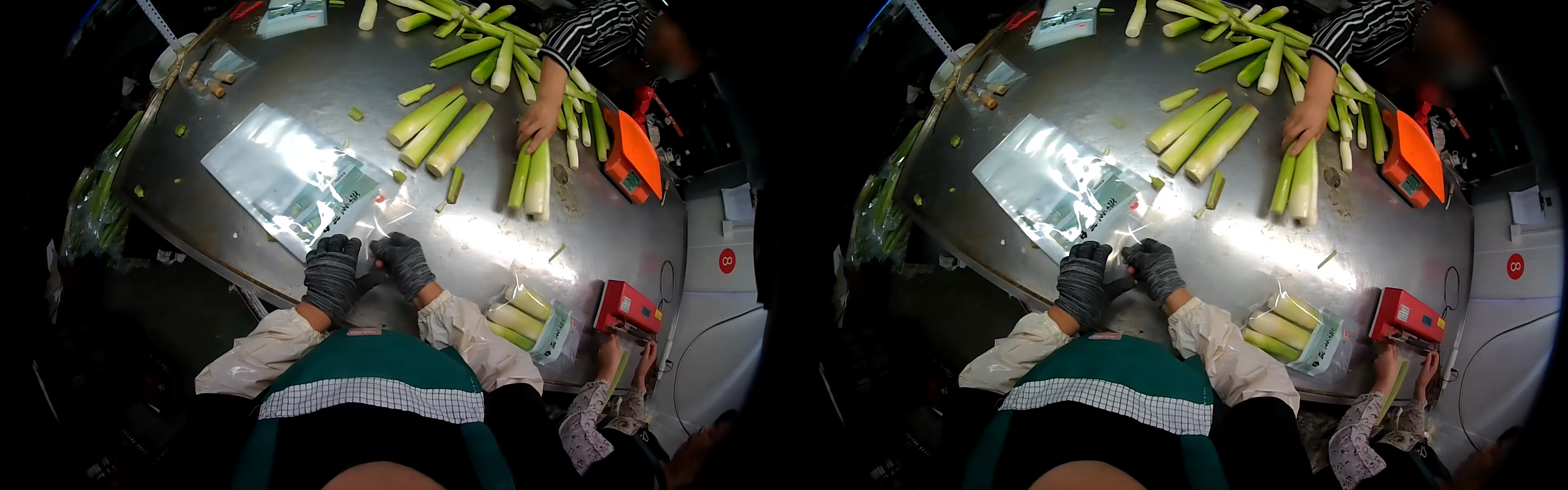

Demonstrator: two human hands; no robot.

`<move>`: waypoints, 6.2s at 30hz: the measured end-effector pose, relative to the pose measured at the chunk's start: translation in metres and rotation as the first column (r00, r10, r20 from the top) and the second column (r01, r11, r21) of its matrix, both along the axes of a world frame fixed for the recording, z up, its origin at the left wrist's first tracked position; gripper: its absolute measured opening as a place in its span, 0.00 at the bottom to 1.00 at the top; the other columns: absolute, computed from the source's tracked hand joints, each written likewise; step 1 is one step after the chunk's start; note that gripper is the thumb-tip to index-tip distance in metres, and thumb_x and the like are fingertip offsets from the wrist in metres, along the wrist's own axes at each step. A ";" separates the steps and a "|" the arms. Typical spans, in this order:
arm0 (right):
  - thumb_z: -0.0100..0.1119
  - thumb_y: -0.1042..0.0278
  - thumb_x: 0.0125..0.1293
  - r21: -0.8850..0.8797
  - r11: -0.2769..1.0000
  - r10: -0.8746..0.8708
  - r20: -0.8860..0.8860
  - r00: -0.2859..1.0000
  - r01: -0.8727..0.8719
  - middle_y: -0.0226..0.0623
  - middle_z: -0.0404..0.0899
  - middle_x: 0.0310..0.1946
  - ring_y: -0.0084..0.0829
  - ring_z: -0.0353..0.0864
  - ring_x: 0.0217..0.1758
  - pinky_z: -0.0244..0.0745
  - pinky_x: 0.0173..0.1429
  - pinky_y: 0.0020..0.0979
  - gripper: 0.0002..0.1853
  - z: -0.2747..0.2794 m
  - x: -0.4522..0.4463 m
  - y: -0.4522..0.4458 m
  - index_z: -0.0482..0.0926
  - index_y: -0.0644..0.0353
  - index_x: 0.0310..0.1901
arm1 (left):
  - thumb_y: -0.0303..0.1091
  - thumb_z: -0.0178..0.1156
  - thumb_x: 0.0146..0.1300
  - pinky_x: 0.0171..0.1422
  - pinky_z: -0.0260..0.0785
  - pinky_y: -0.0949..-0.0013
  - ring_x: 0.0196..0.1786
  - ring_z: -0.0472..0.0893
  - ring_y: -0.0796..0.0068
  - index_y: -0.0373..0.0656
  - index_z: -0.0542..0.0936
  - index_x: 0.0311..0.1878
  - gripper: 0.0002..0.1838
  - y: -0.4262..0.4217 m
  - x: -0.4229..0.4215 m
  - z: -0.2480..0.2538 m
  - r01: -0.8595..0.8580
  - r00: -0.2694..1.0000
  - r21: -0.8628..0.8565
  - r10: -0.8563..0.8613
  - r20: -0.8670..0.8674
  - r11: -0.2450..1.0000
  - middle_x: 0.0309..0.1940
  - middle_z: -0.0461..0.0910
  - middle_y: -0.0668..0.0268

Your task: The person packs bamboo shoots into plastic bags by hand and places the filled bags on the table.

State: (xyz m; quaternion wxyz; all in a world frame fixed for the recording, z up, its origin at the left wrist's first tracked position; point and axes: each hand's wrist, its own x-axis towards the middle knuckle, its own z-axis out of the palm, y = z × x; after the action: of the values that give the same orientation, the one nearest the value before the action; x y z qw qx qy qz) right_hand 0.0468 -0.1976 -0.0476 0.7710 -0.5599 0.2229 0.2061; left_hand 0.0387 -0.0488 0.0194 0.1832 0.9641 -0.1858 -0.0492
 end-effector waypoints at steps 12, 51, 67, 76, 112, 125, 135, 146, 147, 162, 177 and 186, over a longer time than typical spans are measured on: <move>0.63 0.70 0.52 0.047 0.999 0.002 0.057 0.998 -0.004 0.36 0.76 0.24 0.26 0.76 0.24 0.72 0.32 0.24 0.09 0.020 -0.003 0.005 0.73 0.64 0.30 | 0.38 0.58 0.49 0.41 0.66 0.57 0.38 0.73 0.53 0.42 0.75 0.31 0.10 0.021 -0.005 -0.036 -0.149 0.970 -0.097 0.126 -0.208 0.984 0.32 0.74 0.54; 0.60 0.72 0.45 0.087 0.961 -0.274 0.395 0.877 0.261 0.36 0.71 0.33 0.33 0.74 0.33 0.75 0.38 0.37 0.27 0.084 0.102 -0.228 0.65 0.56 0.50 | 0.30 0.51 0.52 0.25 0.67 0.63 0.22 0.75 0.59 0.40 0.72 0.31 0.04 0.024 0.055 0.030 -0.258 0.850 -0.023 0.238 0.470 0.966 0.20 0.74 0.58; 0.57 0.66 0.43 0.831 0.468 -0.664 0.106 0.740 0.300 0.39 0.71 0.34 0.40 0.72 0.41 0.62 0.54 0.53 0.19 -0.005 0.039 -0.108 0.68 0.58 0.41 | 0.39 0.47 0.58 0.38 0.69 0.56 0.35 0.79 0.57 0.43 0.74 0.37 0.11 -0.031 0.060 -0.009 -0.054 0.947 0.152 0.099 -0.307 0.987 0.30 0.78 0.55; 0.55 0.76 0.44 0.700 0.495 -0.802 0.139 0.582 0.515 0.39 0.70 0.35 0.41 0.72 0.41 0.67 0.51 0.46 0.23 -0.018 0.023 -0.114 0.63 0.54 0.45 | 0.35 0.48 0.54 0.37 0.71 0.59 0.35 0.78 0.55 0.42 0.78 0.33 0.11 -0.029 0.056 0.001 -0.041 0.965 0.251 0.103 -0.242 0.967 0.40 0.74 0.51; 0.63 0.57 0.43 -0.996 0.036 0.403 -0.064 0.913 -0.086 0.48 0.71 0.46 0.46 0.73 0.45 0.69 0.48 0.43 0.32 0.072 -0.103 -0.130 0.67 0.63 0.51 | 0.40 0.50 0.57 0.29 0.66 0.55 0.28 0.75 0.56 0.47 0.73 0.36 0.09 -0.030 0.064 -0.086 0.056 0.994 -0.055 -0.050 0.099 0.997 0.31 0.70 0.57; 0.50 0.68 0.47 -0.935 -0.345 0.807 -0.253 0.533 0.079 0.35 0.72 0.28 0.35 0.74 0.32 0.66 0.37 0.34 0.13 0.044 -0.059 -0.141 0.71 0.55 0.38 | 0.33 0.50 0.55 0.25 0.68 0.58 0.25 0.75 0.56 0.45 0.71 0.31 0.04 -0.017 0.061 -0.075 0.069 0.979 -0.194 -0.030 0.200 0.979 0.30 0.70 0.56; 0.60 0.61 0.40 -0.936 0.058 0.668 -0.223 0.710 -0.348 0.45 0.78 0.32 0.42 0.78 0.35 0.73 0.41 0.36 0.29 0.097 -0.056 -0.126 0.70 0.57 0.49 | 0.30 0.50 0.51 0.32 0.69 0.57 0.31 0.75 0.54 0.44 0.74 0.31 0.05 -0.028 0.063 -0.096 0.101 0.994 -0.157 -0.092 0.061 0.982 0.31 0.72 0.54; 0.61 0.55 0.39 -0.802 -0.118 0.669 -0.500 0.550 -0.585 0.50 0.77 0.35 0.43 0.77 0.39 0.71 0.46 0.35 0.39 0.098 -0.021 -0.116 0.64 0.62 0.56 | 0.30 0.51 0.51 0.31 0.69 0.58 0.29 0.75 0.55 0.44 0.73 0.37 0.09 -0.010 0.052 -0.065 0.057 0.993 -0.275 -0.025 0.117 0.960 0.33 0.72 0.55; 0.61 0.54 0.39 -0.811 -0.102 0.673 -0.483 0.560 -0.576 0.51 0.77 0.35 0.43 0.77 0.40 0.71 0.46 0.35 0.40 0.097 -0.022 -0.116 0.63 0.64 0.56 | 0.30 0.51 0.51 0.31 0.69 0.58 0.29 0.75 0.55 0.44 0.73 0.37 0.09 -0.013 0.048 -0.059 0.055 0.993 -0.280 -0.023 0.117 0.958 0.33 0.72 0.55; 0.62 0.59 0.47 -0.917 0.130 0.699 -0.184 0.691 -0.376 0.50 0.74 0.38 0.46 0.76 0.39 0.70 0.44 0.40 0.34 0.071 -0.054 -0.041 0.60 0.63 0.55 | 0.28 0.48 0.49 0.27 0.69 0.62 0.26 0.77 0.61 0.41 0.71 0.39 0.11 -0.035 0.046 -0.041 0.205 0.964 -0.063 -0.190 0.186 0.977 0.29 0.75 0.59; 0.61 0.69 0.45 -0.874 0.347 0.630 -0.051 0.775 -0.340 0.54 0.74 0.35 0.51 0.73 0.42 0.70 0.45 0.38 0.26 0.045 -0.008 -0.007 0.65 0.67 0.47 | 0.30 0.52 0.49 0.26 0.69 0.62 0.29 0.78 0.61 0.42 0.72 0.43 0.16 -0.037 0.047 -0.024 0.352 0.924 0.044 -0.355 0.144 0.935 0.33 0.74 0.60; 0.56 0.63 0.51 -0.807 0.128 0.960 0.247 0.133 0.576 0.38 0.73 0.38 0.38 0.71 0.44 0.66 0.49 0.35 0.17 -0.009 0.025 -0.015 0.70 0.60 0.41 | 0.31 0.51 0.51 0.27 0.70 0.62 0.28 0.78 0.61 0.43 0.72 0.40 0.11 -0.049 0.034 -0.004 0.317 0.936 -0.054 -0.304 0.176 0.947 0.29 0.75 0.59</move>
State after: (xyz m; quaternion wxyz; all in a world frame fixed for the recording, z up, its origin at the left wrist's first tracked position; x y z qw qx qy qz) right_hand 0.0722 -0.2130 -0.0564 0.0722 -0.8946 -0.3803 -0.2231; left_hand 0.0728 -0.0974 0.0151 0.1961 0.9152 -0.3520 0.0102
